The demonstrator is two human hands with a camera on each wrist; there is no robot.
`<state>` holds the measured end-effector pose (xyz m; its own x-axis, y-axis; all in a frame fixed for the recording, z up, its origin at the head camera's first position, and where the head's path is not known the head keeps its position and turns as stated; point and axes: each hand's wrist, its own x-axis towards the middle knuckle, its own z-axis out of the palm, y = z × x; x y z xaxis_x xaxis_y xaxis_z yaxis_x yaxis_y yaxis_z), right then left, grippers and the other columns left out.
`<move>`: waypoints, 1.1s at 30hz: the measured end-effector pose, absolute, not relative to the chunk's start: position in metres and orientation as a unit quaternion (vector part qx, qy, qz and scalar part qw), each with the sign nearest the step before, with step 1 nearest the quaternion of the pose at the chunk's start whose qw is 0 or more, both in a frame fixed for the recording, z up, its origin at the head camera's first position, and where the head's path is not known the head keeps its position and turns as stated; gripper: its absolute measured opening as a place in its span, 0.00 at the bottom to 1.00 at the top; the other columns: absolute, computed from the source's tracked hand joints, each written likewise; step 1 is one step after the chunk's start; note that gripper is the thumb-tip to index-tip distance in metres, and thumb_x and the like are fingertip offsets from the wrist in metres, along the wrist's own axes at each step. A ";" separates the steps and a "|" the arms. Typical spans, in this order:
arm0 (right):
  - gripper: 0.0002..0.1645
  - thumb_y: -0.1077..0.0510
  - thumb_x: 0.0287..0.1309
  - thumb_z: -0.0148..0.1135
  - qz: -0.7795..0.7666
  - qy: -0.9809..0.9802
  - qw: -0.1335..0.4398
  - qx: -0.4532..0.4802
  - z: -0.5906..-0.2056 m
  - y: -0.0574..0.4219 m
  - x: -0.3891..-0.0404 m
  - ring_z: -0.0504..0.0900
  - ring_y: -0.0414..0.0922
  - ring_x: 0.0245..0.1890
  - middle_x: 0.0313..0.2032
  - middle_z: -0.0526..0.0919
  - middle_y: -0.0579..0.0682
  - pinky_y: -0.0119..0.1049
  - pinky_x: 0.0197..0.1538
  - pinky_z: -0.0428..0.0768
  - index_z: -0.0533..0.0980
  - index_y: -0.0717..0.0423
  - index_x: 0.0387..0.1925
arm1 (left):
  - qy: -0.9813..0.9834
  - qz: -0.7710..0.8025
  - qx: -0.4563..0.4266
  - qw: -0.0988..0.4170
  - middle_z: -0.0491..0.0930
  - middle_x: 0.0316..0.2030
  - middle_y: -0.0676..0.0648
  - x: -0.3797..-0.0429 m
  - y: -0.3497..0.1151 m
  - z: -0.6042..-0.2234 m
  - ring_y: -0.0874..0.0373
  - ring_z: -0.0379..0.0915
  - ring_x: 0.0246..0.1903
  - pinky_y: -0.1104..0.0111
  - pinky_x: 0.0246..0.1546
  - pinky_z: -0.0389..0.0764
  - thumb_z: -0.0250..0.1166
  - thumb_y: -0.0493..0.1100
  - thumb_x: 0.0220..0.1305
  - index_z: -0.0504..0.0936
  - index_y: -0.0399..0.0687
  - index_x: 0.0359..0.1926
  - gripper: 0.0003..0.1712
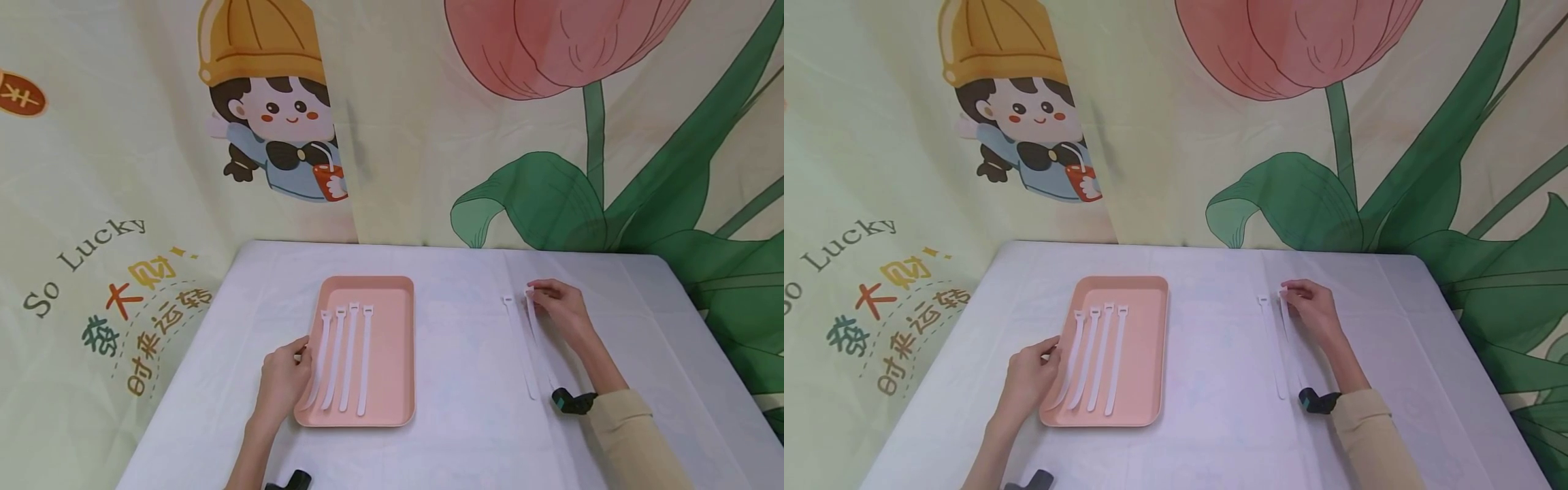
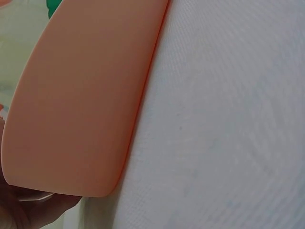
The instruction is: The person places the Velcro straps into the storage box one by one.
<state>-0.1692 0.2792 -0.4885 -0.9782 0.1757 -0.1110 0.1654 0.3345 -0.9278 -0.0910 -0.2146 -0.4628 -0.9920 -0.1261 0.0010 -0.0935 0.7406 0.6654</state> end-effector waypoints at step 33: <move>0.27 0.47 0.70 0.64 0.562 -0.824 0.031 -0.058 -0.448 0.268 -0.161 0.84 0.40 0.37 0.53 0.84 0.58 0.34 0.40 0.87 0.78 0.61 0.61 | -0.934 -0.353 0.056 0.026 0.87 0.41 0.33 -0.091 -0.215 -0.464 0.55 0.79 0.27 0.72 0.22 0.73 0.56 0.33 0.71 0.79 0.27 0.61 0.21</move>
<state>-0.1608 0.2683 -0.4485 -0.9915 0.1295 -0.0144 0.0606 0.3611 -0.9306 -0.0906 -0.2145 -0.4637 -0.9923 -0.1232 0.0086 -0.0868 0.7448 0.6616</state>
